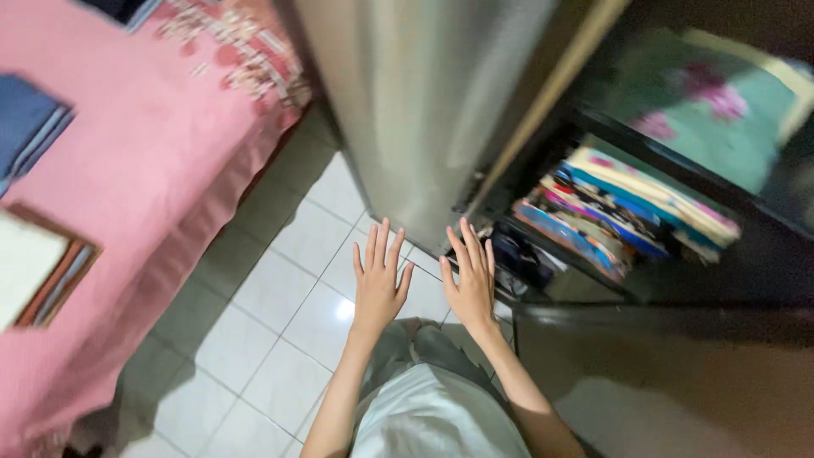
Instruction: Organizing and arranging various folded clothes on a bed and placing them into a wardrobe.
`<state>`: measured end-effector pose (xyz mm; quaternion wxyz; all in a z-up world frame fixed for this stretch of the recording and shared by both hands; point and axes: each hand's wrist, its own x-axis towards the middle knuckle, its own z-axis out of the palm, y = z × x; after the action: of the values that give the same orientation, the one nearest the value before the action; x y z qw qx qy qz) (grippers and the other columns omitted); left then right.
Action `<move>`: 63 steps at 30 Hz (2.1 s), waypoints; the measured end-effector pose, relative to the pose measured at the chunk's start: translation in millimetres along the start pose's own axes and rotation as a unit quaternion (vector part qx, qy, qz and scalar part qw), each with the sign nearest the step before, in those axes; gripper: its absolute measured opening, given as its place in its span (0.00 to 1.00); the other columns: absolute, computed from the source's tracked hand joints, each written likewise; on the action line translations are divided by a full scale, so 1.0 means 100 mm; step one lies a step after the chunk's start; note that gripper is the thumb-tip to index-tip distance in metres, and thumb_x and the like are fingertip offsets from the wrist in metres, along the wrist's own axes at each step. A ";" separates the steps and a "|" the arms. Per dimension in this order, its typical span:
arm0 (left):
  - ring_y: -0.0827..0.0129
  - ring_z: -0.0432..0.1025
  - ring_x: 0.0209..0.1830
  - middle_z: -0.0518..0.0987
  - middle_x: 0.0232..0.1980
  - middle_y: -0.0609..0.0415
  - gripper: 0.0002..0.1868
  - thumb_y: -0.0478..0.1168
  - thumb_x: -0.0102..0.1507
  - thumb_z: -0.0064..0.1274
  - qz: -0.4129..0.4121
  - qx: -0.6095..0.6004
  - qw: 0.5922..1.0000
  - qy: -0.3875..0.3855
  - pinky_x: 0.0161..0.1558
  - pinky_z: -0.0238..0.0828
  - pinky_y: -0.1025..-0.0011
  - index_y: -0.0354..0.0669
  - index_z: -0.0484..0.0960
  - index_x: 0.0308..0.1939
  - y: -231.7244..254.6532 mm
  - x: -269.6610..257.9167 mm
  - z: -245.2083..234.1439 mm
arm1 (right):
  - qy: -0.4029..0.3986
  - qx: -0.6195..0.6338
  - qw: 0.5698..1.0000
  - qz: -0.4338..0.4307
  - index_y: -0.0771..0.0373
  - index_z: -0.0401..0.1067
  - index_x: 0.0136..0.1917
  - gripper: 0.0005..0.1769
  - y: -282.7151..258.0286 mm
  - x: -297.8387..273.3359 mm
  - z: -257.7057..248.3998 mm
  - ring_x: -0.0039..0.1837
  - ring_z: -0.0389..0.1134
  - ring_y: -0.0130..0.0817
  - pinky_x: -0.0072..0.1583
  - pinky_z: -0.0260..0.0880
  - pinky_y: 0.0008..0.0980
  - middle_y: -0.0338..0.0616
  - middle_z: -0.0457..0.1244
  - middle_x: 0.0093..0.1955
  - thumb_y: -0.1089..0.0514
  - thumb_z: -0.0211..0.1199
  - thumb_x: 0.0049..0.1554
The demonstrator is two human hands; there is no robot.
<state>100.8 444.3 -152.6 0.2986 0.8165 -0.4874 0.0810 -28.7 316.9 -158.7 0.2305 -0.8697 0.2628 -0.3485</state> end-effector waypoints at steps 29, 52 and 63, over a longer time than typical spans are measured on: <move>0.46 0.43 0.83 0.49 0.83 0.43 0.36 0.45 0.65 0.53 -0.343 0.052 0.916 0.203 0.75 0.38 0.40 0.48 0.60 0.77 -1.25 -1.55 -0.94 | -0.284 0.094 0.918 -0.259 0.57 0.58 0.78 0.31 -1.58 -0.05 1.69 0.83 0.48 0.43 0.80 0.37 0.53 0.47 0.48 0.83 0.53 0.55 0.63; 0.45 0.42 0.83 0.48 0.83 0.43 0.35 0.44 0.66 0.53 -0.366 0.050 0.896 0.246 0.74 0.37 0.39 0.47 0.60 0.76 -2.59 -2.53 -2.30 | -0.315 0.096 0.894 -0.305 0.57 0.57 0.79 0.32 -3.57 -0.56 2.77 0.83 0.46 0.45 0.79 0.35 0.57 0.48 0.46 0.84 0.52 0.57 0.63; 0.42 0.42 0.82 0.47 0.83 0.40 0.36 0.44 0.66 0.53 -0.407 0.046 0.875 0.259 0.74 0.37 0.38 0.47 0.59 0.77 -2.88 -2.67 -2.43 | -0.324 0.102 0.881 -0.328 0.57 0.58 0.78 0.32 -3.85 -0.49 3.13 0.83 0.47 0.44 0.79 0.36 0.58 0.49 0.46 0.84 0.51 0.57 0.63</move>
<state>246.0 881.3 -187.3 0.3834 0.9051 -0.0127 0.1834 283.4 706.0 -161.3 0.2627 -0.9424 -0.1635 -0.1272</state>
